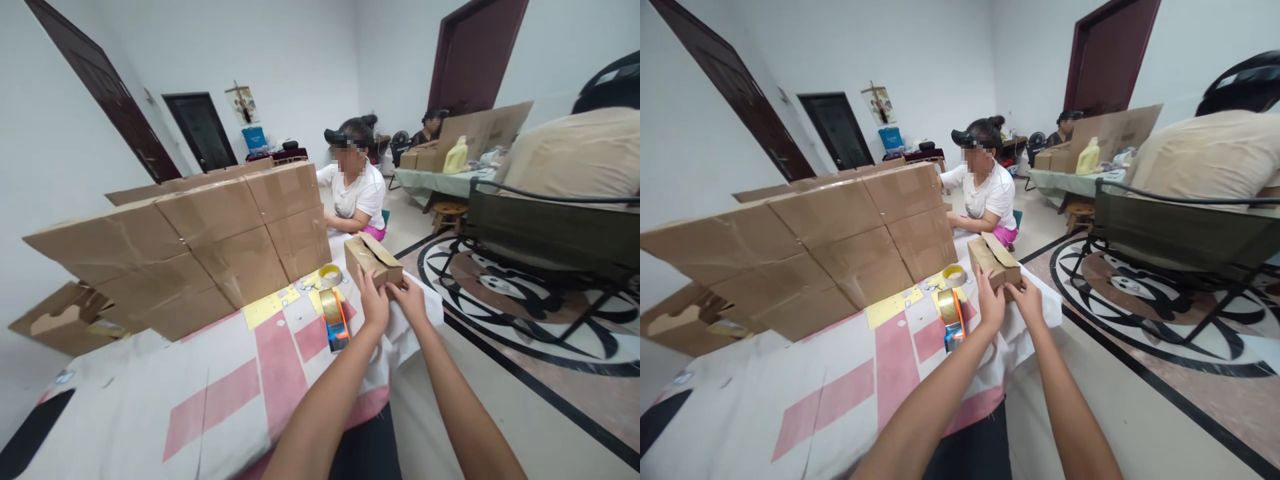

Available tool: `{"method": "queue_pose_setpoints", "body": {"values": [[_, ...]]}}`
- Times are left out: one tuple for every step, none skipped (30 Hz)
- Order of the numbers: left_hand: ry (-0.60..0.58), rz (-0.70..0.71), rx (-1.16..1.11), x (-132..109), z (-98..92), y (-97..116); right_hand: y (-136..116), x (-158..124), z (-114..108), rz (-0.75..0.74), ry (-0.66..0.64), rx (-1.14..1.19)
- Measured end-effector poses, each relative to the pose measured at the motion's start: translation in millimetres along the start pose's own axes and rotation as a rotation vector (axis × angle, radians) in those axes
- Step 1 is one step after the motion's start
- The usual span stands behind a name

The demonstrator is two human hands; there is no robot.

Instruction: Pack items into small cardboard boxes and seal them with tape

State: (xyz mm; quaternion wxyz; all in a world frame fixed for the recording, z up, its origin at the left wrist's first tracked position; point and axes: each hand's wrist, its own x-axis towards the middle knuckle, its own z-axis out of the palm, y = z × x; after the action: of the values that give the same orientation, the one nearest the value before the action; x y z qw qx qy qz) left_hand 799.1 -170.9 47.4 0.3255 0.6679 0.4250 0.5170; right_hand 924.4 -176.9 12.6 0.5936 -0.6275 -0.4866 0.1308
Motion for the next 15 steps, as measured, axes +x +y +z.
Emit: {"method": "queue_pose_setpoints", "body": {"values": [[0.023, -0.034, 0.01, 12, 0.6, -5, 3, 12, 11, 0.001, -0.016, -0.014], [0.041, -0.067, 0.019, 25, 0.9, -7, 4, 25, 22, 0.006, -0.029, -0.05], [0.052, -0.099, 0.028, 39, 1.4, -9, 4, 39, 32, 0.019, -0.042, -0.099], [0.051, -0.126, 0.036, 53, 1.9, -9, 4, 53, 41, 0.042, -0.059, -0.157], [0.037, -0.148, 0.042, 67, 2.1, -9, 3, 67, 48, 0.07, -0.079, -0.213], [0.011, -0.166, 0.046, 81, 1.3, -8, 3, 80, 54, 0.098, -0.099, -0.261], [-0.023, -0.182, 0.047, 93, -1.7, -6, 2, 92, 58, 0.123, -0.117, -0.299], [-0.062, -0.194, 0.046, 104, -8.1, -3, 1, 102, 60, 0.141, -0.128, -0.325], [-0.1, -0.199, 0.04, 111, -19.0, 0, 0, 109, 60, 0.153, -0.131, -0.344], [-0.131, -0.197, 0.029, 115, -35.7, 3, -1, 112, 58, 0.161, -0.126, -0.365], [-0.151, -0.191, 0.016, 115, -58.9, 5, -3, 112, 54, 0.161, -0.115, -0.383], [-0.151, -0.17, -0.004, 110, -88.8, 6, -5, 109, 50, 0.153, -0.098, -0.399], [-0.134, -0.158, -0.02, 101, -125.1, 3, -7, 104, 46, 0.137, -0.081, -0.41], [-0.097, -0.159, -0.029, 89, -166.8, -3, -10, 97, 43, 0.117, -0.067, -0.417], [-0.046, -0.17, -0.029, 73, -212.4, -12, -13, 89, 41, 0.097, -0.059, -0.423]]}}
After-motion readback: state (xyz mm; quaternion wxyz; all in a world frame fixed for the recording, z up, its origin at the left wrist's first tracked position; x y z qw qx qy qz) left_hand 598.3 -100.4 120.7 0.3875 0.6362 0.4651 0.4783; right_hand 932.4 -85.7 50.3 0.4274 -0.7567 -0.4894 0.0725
